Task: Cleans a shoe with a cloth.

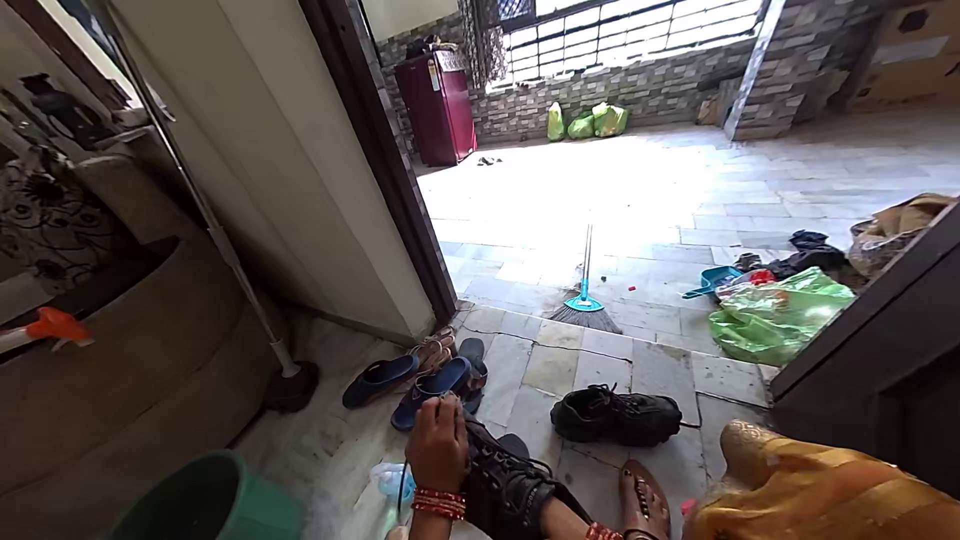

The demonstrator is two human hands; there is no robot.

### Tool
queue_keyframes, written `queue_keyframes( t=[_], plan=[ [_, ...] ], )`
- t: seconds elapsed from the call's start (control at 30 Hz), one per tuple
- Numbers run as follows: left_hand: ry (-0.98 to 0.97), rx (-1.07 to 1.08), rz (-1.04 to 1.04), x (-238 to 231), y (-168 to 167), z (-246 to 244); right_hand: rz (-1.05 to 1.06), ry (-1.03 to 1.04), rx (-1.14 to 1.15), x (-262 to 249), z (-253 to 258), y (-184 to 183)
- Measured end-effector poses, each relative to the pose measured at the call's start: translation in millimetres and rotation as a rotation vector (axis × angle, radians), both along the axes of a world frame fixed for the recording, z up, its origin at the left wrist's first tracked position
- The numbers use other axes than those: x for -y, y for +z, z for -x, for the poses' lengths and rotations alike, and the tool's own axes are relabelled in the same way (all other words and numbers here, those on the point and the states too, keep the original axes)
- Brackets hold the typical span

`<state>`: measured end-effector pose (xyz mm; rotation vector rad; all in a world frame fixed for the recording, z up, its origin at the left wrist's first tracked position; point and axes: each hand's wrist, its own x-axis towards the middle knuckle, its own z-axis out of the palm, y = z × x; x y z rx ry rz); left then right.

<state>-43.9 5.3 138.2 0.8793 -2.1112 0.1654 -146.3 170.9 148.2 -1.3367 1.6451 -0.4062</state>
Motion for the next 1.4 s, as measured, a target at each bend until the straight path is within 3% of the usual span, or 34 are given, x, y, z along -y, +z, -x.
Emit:
queue_keyframes(
  t=[0.13,0.3,0.37,0.5,0.6,0.8,0.87,1.0,1.07,1.27,1.4],
  plan=[
    [0.157,-0.078,-0.105,11.4,22.0,-13.2,0.039,0.033,-0.001,3.9,-8.7,0.6],
    [0.437,-0.146,-0.579,42.7,57.4,-61.9,0.061,0.106,-0.04,-3.2,-5.3,0.1],
    [0.338,-0.128,-0.779,51.2,59.6,-73.8,0.043,0.097,-0.039,-2.5,-3.5,2.8],
    [-0.174,0.08,-1.146,56.3,61.9,-78.9,0.015,-0.024,0.036,-2.1,-2.5,8.5],
    [-0.294,0.297,-1.122,48.1,62.2,-69.4,0.013,-0.038,0.027,-3.7,2.2,-7.6],
    [-0.118,0.652,-0.845,27.2,68.3,-38.2,-0.076,-0.014,-0.035,-6.5,3.3,-4.2],
    [-0.07,0.604,-0.784,22.4,68.8,-35.8,-0.079,-0.002,-0.039,-7.8,0.8,-5.0],
    [-0.018,0.162,-0.478,21.3,63.1,-36.8,-0.072,0.169,-0.152,-7.8,-8.8,6.1],
    [0.004,0.078,-0.422,27.3,67.7,-40.9,-0.038,0.246,-0.23,-6.7,-13.3,-3.7],
    [0.461,0.17,-0.847,49.3,78.9,-80.1,-0.036,0.233,-0.225,-7.8,-16.6,-9.0],
    [0.121,0.317,-1.358,57.6,49.7,-91.4,0.087,0.138,-0.142,-6.7,-12.4,-25.3]
  ],
)
